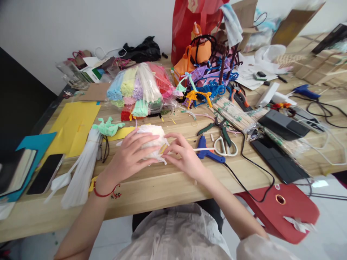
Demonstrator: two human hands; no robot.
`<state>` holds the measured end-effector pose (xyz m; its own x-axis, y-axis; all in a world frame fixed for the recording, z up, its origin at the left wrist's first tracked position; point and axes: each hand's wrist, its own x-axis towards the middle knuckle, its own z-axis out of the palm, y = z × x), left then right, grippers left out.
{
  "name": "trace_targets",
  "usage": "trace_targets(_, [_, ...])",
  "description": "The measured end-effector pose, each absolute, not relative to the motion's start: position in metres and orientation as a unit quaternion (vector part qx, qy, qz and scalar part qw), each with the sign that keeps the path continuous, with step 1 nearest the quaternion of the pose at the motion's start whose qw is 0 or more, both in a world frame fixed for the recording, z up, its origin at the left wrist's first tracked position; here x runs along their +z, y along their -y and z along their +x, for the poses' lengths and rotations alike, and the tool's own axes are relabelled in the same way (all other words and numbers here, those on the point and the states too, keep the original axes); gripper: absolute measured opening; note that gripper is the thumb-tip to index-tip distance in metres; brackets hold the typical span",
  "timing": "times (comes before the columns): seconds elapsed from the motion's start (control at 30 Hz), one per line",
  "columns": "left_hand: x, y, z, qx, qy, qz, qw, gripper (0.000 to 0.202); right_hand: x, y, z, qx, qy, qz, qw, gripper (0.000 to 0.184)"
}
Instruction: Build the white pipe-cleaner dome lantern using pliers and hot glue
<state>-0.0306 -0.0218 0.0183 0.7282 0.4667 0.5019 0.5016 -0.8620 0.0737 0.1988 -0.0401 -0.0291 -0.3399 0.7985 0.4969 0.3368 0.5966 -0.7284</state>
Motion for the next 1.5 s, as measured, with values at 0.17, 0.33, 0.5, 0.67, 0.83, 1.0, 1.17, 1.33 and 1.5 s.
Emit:
trace_targets(0.17, [0.015, 0.019, -0.030, -0.274, 0.317, -0.908, 0.010, 0.056, -0.029, 0.040, 0.197, 0.270, 0.779, -0.355, 0.441, 0.003])
trace_targets(0.33, [0.012, 0.018, -0.029, -0.276, 0.321, -0.906, -0.015, 0.037, -0.029, 0.039, 0.198, 0.266, 0.783, -0.352, 0.438, 0.004])
trace_targets(0.5, [0.012, 0.017, -0.030, -0.283, 0.314, -0.906, -0.024, 0.030, -0.026, 0.024, 0.211, 0.262, 0.804, -0.331, 0.419, 0.004])
trace_targets(0.67, [0.013, 0.013, -0.035, -0.285, 0.298, -0.910, -0.034, 0.032, -0.025, 0.008, 0.218, 0.277, 0.800, -0.325, 0.422, 0.005])
trace_targets(0.83, [0.013, 0.011, -0.037, -0.290, 0.292, -0.911, -0.041, 0.032, -0.029, 0.006, 0.205, 0.254, 0.792, -0.342, 0.436, 0.016])
trace_targets(1.0, [0.013, 0.010, -0.036, -0.296, 0.287, -0.910, -0.043, 0.033, -0.033, 0.009, 0.195, 0.275, 0.751, -0.403, 0.444, 0.023])
trace_targets(1.17, [0.013, 0.010, -0.038, -0.296, 0.284, -0.911, -0.050, 0.033, -0.036, 0.012, 0.190, 0.280, 0.722, -0.441, 0.453, 0.029])
trace_targets(1.33, [0.010, 0.008, -0.041, -0.298, 0.281, -0.910, -0.058, 0.037, -0.037, 0.012, 0.191, 0.210, 0.755, -0.402, 0.474, 0.027])
trace_targets(1.5, [0.004, 0.004, -0.043, -0.309, 0.280, -0.907, -0.062, 0.041, -0.039, 0.010, 0.191, 0.194, 0.760, -0.392, 0.481, 0.026])
